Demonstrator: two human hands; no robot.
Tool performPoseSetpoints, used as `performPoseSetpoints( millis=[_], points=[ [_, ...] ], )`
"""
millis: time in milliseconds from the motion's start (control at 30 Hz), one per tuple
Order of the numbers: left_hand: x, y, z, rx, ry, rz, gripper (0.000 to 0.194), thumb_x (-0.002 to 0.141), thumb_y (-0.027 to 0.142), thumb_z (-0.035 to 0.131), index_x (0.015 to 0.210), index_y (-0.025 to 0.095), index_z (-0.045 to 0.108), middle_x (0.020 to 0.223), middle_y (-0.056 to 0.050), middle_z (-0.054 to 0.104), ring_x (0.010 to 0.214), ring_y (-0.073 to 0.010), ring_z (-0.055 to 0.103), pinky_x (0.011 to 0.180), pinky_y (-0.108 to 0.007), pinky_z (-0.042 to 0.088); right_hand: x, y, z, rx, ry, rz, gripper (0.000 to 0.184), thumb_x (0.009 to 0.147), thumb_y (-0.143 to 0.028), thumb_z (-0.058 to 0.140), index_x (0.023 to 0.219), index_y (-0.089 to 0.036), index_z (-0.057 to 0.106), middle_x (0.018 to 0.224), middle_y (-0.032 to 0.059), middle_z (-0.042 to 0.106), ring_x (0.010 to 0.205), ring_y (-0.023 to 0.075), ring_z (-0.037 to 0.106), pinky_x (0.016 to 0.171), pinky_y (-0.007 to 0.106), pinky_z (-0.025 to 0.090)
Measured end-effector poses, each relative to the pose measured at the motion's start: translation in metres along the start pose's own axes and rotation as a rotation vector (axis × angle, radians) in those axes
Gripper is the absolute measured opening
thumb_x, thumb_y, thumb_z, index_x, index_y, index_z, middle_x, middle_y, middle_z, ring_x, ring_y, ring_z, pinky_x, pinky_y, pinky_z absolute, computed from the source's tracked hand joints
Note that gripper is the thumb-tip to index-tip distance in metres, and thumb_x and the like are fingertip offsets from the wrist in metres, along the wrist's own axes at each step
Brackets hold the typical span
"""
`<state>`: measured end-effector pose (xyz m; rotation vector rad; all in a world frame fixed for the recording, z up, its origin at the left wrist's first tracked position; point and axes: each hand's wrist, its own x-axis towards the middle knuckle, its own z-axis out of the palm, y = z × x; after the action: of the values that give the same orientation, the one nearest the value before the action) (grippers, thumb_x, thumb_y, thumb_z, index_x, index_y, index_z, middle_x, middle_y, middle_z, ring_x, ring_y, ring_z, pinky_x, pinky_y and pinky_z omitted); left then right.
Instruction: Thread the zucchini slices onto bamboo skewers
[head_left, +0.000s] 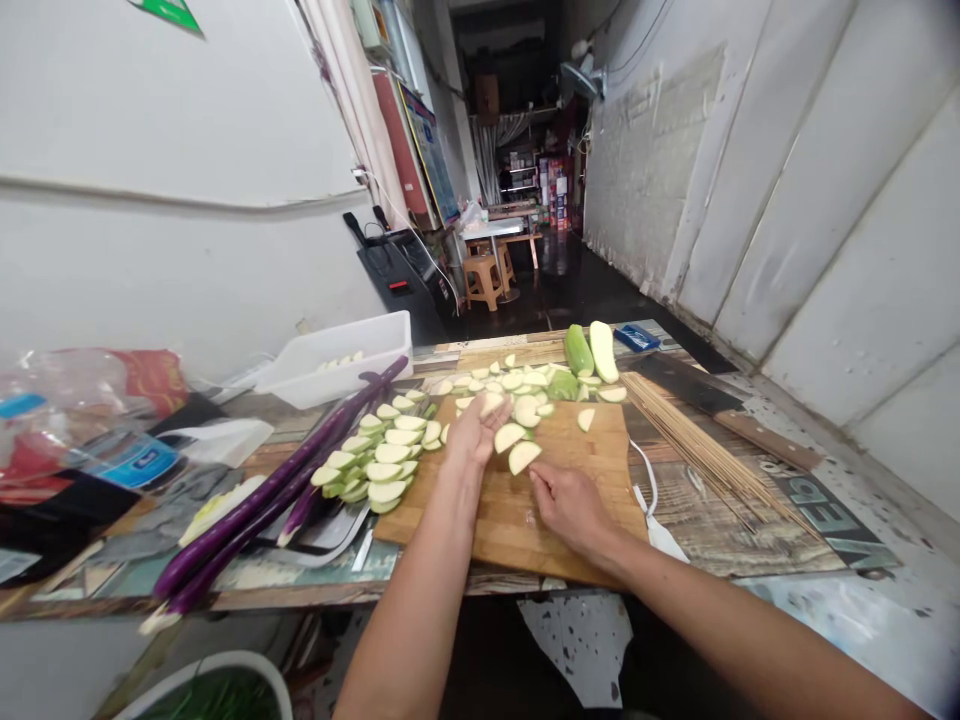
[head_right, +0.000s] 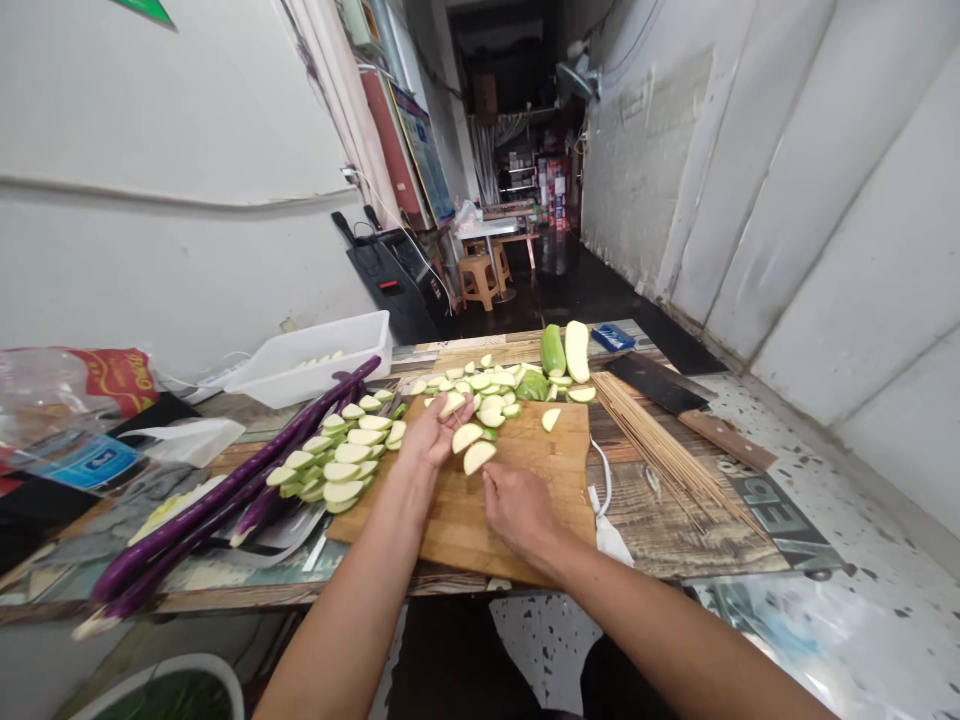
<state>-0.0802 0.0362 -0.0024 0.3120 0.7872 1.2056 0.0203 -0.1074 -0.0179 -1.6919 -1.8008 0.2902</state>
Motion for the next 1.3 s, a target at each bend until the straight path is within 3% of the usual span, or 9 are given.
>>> performPoseSetpoints(
  millis=[567, 1300],
  points=[
    [-0.008, -0.005, 0.005, 0.074, 0.003, 0.022, 0.005, 0.084, 0.012, 0.050, 0.084, 0.011, 0.055, 0.085, -0.011, 0.067, 0.085, -0.0217, 0.066, 0.077, -0.036, 0.056, 0.003, 0.002, 0.001, 0.038, 0.009, 0.015, 0.026, 0.085, -0.018, 0.038, 0.064, -0.018, 0.053, 0.055, -0.0001, 0.054, 0.051, 0.0108, 0.046, 0.053, 0.022, 0.025],
    [-0.015, -0.013, 0.008, 0.143, -0.021, -0.020, 0.011, 0.083, 0.012, 0.047, 0.084, 0.006, 0.057, 0.072, -0.011, 0.065, 0.068, -0.0188, 0.065, 0.068, -0.033, 0.056, 0.006, 0.001, 0.001, 0.116, 0.034, 0.061, 0.026, 0.084, -0.017, 0.039, 0.059, -0.018, 0.045, 0.052, -0.0017, 0.047, 0.050, 0.0098, 0.042, 0.052, 0.022, 0.025]
  ],
)
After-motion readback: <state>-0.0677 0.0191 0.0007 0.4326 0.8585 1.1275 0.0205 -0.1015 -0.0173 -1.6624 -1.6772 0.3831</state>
